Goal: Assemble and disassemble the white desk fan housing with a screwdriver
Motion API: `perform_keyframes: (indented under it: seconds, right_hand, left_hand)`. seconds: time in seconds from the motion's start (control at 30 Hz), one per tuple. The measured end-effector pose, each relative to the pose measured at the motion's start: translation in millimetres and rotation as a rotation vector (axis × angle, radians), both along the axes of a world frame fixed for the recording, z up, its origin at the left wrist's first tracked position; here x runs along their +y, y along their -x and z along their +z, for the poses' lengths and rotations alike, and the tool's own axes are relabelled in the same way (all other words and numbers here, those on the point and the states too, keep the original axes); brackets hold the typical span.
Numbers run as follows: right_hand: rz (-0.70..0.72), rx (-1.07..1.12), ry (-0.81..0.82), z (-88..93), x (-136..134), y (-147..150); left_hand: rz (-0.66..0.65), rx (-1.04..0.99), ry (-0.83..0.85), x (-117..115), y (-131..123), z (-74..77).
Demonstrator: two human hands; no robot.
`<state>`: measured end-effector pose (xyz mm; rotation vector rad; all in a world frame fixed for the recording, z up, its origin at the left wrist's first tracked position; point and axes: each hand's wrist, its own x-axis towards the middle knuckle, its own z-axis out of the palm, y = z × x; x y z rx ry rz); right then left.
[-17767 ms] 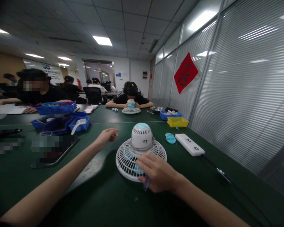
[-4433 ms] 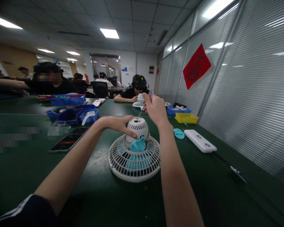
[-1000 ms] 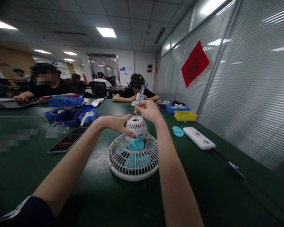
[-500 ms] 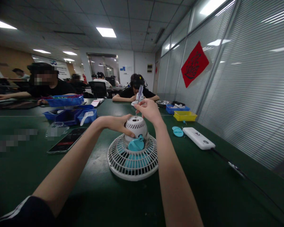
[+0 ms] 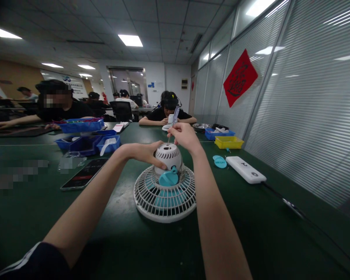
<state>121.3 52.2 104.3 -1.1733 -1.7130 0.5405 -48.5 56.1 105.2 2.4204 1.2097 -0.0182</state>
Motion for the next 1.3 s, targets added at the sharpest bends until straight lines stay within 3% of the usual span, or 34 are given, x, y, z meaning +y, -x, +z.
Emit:
perform_keyframes:
  seconds: [0.17, 0.37, 0.7, 1.0, 1.3]
  right_hand:
    - [-0.031, -0.058, -0.073, -1.9, 0.9, -2.9]
    - [-0.069, 0.008, -0.026, 1.8, -4.6, 0.6]
    - [0.004, 0.058, 0.001, 3.1, -5.5, 2.3]
    - [-0.258, -0.224, -0.212, 3.8, -3.8, 0.2]
    - [-0.168, -0.108, -0.106, 3.3, -6.1, 2.7]
  left_hand:
    - [0.003, 0.005, 0.008, -0.6, -1.0, 1.0]
    - [-0.007, 0.008, -0.010, -2.4, -1.9, 2.5]
    - [-0.020, 0.031, -0.013, 2.6, -0.5, 0.0]
    - [-0.052, 0.008, -0.014, 3.8, -0.1, -0.1]
    - [-0.073, -0.036, 0.002, 5.0, 0.7, -2.2]
